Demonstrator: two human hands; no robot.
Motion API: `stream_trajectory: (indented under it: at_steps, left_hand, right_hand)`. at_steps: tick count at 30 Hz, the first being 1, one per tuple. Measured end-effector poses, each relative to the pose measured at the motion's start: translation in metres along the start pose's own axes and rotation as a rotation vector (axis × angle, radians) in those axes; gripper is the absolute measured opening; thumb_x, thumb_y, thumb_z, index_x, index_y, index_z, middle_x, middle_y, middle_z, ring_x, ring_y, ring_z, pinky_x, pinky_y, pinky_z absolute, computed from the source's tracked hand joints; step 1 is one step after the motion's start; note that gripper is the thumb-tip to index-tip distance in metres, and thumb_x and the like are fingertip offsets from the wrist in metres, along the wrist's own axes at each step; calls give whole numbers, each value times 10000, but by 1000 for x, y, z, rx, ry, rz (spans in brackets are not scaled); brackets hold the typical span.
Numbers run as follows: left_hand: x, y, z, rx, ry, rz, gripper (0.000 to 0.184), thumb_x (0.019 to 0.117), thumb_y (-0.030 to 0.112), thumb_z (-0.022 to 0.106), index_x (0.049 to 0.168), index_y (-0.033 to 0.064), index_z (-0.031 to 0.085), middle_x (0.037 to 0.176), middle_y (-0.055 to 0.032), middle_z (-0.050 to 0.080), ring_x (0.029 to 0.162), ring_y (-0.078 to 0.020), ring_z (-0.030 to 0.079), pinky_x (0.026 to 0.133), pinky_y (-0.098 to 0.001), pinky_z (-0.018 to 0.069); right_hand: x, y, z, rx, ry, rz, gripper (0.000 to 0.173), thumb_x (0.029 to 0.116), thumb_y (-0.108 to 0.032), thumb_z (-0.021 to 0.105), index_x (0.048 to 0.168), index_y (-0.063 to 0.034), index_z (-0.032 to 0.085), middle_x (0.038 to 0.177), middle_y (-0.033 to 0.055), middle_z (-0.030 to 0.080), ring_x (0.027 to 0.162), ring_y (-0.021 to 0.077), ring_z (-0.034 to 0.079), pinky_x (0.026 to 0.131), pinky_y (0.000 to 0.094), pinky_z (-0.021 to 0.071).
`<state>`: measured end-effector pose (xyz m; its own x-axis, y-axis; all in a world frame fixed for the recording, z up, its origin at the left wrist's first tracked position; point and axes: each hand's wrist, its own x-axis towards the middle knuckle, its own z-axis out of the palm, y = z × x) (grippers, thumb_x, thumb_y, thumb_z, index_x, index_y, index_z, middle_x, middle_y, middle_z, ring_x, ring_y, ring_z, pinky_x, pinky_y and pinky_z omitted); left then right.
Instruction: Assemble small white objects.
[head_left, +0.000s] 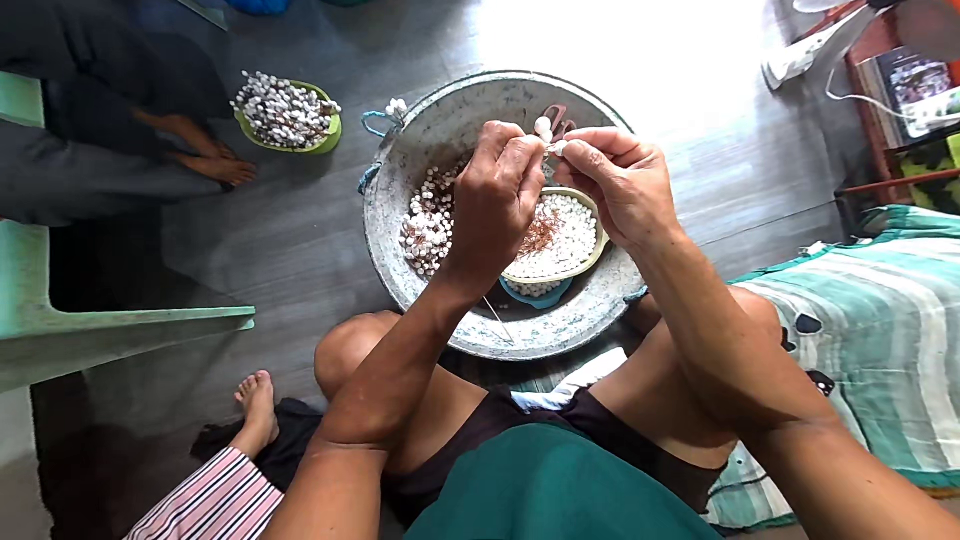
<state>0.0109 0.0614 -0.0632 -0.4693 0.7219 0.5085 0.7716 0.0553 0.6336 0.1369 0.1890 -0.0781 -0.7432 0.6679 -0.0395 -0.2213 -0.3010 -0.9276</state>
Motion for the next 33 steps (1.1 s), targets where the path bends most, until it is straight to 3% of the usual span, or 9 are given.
stream_trajectory:
  at_steps: [5,10,23,33]
  left_hand:
    - [0,-1,0,5,-10,-15,122,972,56,637,1001,14,748,1033,-113,655,943,-147,647,794,-247,556]
    - [0,0,1,-4,-1,-52,101,956,57,652,983,25,744,1030,-97,653,866,-111,638,730,-226,551]
    - [-1,-1,0,-61,-27,-74,87,956,70,665,966,40,745,1051,-82,636,840,-92,618,694,-217,538]
    - [-1,-3,-1,-52,-67,-75,96,958,105,662,972,71,750,1106,-90,622,803,-97,614,661,-237,541]
  right_hand:
    - [0,2,1,-85,-10,-73,173,957,-7,700,1117,58,711,935,106,755,832,174,742,822,344,641]
    - [-1,1,-2,-219,-63,-181,229,949,6,702,1167,75,699,1005,119,759,883,187,744,863,360,638]
    - [-1,-1,-1,-389,-53,-263,190,945,-25,722,1123,41,732,927,73,765,796,115,725,762,274,625]
    - [3,0,-6,-527,-82,-358,162,951,-68,722,1091,2,766,990,66,741,784,87,685,696,242,596]
